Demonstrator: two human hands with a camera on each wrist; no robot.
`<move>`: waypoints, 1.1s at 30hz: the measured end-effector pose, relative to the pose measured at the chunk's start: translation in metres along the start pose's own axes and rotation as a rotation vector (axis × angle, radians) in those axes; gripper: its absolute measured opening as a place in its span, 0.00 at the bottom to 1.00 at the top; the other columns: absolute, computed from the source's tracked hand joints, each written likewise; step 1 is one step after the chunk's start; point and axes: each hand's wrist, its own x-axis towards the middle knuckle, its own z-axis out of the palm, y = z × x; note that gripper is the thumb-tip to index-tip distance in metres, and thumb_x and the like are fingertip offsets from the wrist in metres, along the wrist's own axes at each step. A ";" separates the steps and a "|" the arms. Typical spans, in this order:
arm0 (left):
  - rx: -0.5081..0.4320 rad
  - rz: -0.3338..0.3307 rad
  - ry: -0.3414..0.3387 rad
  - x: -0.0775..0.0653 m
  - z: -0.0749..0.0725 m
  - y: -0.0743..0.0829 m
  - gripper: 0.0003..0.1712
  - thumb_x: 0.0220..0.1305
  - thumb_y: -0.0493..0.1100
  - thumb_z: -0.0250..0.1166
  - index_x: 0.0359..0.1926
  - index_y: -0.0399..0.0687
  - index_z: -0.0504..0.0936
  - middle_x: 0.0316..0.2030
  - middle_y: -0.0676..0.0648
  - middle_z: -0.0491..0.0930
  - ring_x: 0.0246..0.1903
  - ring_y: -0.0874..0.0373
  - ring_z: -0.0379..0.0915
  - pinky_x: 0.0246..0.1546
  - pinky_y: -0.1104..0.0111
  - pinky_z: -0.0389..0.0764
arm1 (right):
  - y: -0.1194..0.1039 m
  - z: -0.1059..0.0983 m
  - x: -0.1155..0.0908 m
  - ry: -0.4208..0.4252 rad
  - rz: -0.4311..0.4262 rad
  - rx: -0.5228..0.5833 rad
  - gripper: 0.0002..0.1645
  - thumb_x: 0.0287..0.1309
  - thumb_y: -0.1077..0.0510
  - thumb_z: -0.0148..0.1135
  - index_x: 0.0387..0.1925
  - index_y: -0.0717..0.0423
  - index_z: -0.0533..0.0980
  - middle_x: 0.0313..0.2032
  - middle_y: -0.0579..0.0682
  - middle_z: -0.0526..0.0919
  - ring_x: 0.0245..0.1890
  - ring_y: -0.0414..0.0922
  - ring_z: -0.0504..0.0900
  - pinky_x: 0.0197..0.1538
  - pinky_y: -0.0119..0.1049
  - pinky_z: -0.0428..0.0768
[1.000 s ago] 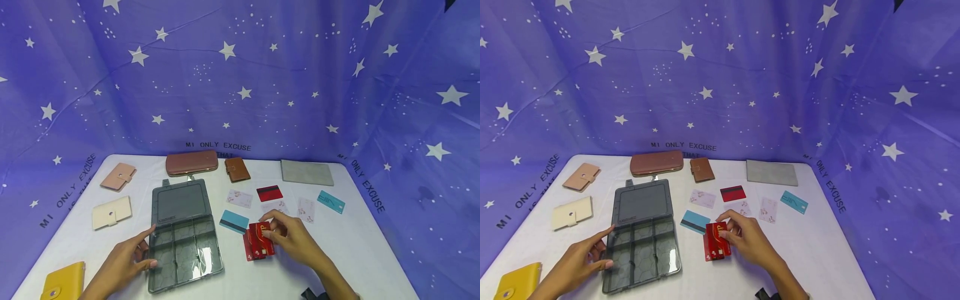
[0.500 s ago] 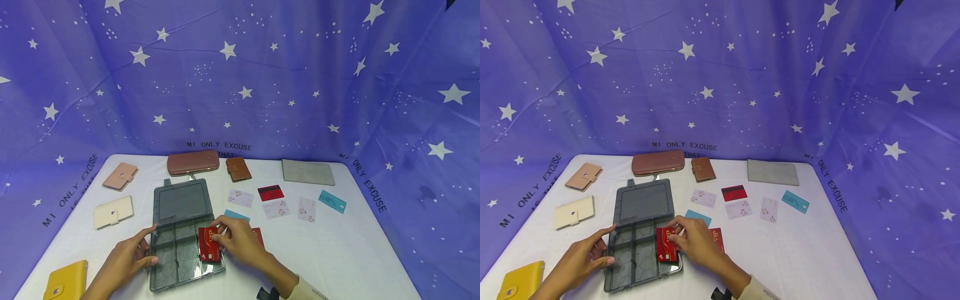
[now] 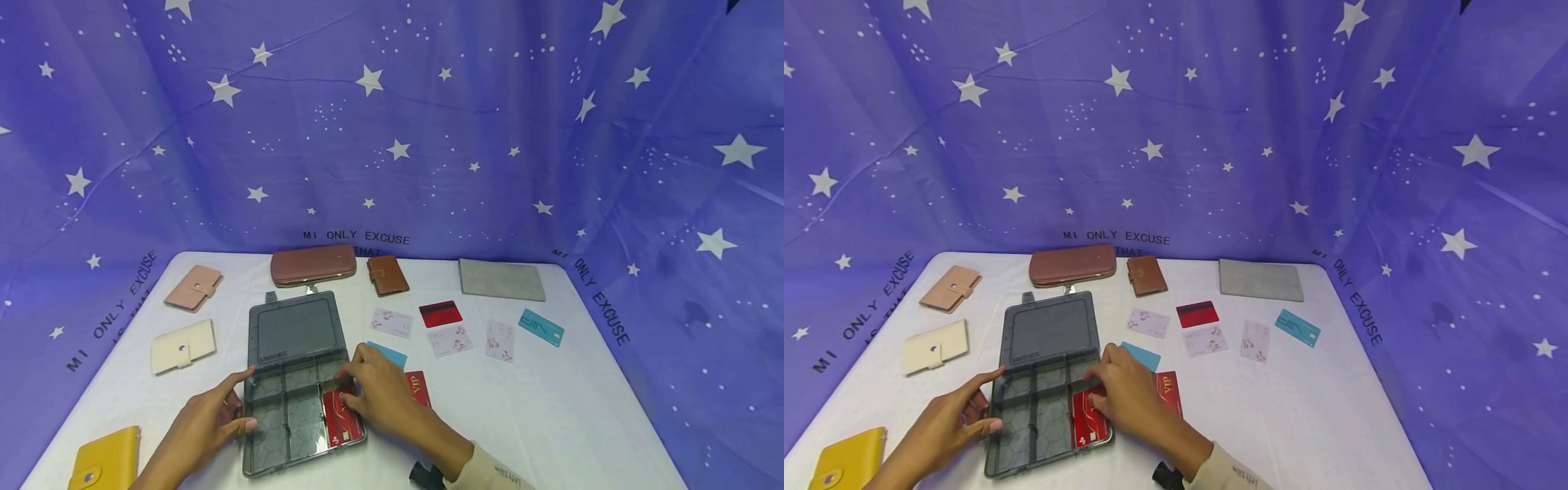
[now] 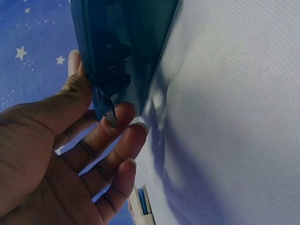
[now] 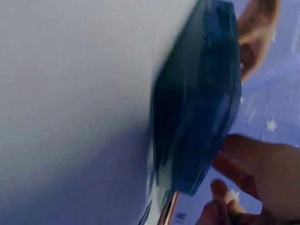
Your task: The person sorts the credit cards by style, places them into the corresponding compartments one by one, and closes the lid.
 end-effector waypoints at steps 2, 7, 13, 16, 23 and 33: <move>-0.003 0.000 0.001 0.000 0.000 0.000 0.45 0.44 0.47 0.80 0.66 0.48 0.73 0.28 0.60 0.74 0.24 0.78 0.64 0.24 0.73 0.71 | 0.009 -0.001 0.004 -0.007 0.039 0.073 0.15 0.53 0.45 0.74 0.43 0.41 0.85 0.34 0.40 0.75 0.33 0.35 0.70 0.31 0.24 0.66; -0.008 0.004 0.006 0.000 0.001 -0.001 0.45 0.44 0.47 0.80 0.66 0.48 0.73 0.28 0.60 0.74 0.24 0.78 0.63 0.24 0.73 0.71 | 0.038 -0.005 0.016 0.019 0.197 0.080 0.19 0.54 0.43 0.74 0.46 0.42 0.83 0.33 0.43 0.77 0.33 0.37 0.71 0.33 0.30 0.69; -0.009 -0.008 0.003 -0.002 0.000 -0.003 0.45 0.44 0.47 0.80 0.66 0.48 0.73 0.28 0.61 0.73 0.24 0.78 0.64 0.24 0.74 0.71 | 0.055 -0.005 0.026 -0.063 0.366 -0.013 0.33 0.43 0.41 0.80 0.49 0.49 0.79 0.37 0.46 0.74 0.33 0.41 0.68 0.33 0.34 0.70; -0.011 -0.005 0.005 -0.001 0.000 -0.003 0.45 0.45 0.47 0.80 0.66 0.48 0.73 0.28 0.61 0.73 0.24 0.78 0.64 0.24 0.74 0.71 | 0.057 -0.003 0.028 -0.094 0.397 -0.002 0.33 0.40 0.41 0.82 0.45 0.52 0.79 0.37 0.47 0.73 0.32 0.42 0.68 0.33 0.35 0.70; -0.014 -0.002 -0.006 0.000 0.001 -0.003 0.45 0.46 0.47 0.79 0.66 0.48 0.72 0.29 0.60 0.73 0.25 0.78 0.65 0.24 0.73 0.73 | 0.057 -0.002 0.030 -0.054 0.388 0.037 0.23 0.43 0.46 0.81 0.34 0.47 0.75 0.29 0.42 0.76 0.27 0.39 0.71 0.29 0.34 0.70; -0.013 0.003 0.006 0.000 0.001 -0.003 0.45 0.45 0.46 0.80 0.66 0.48 0.73 0.28 0.60 0.74 0.24 0.78 0.65 0.25 0.73 0.74 | 0.041 -0.017 0.028 0.223 0.244 0.272 0.20 0.64 0.58 0.66 0.54 0.36 0.75 0.28 0.35 0.76 0.25 0.36 0.74 0.29 0.30 0.74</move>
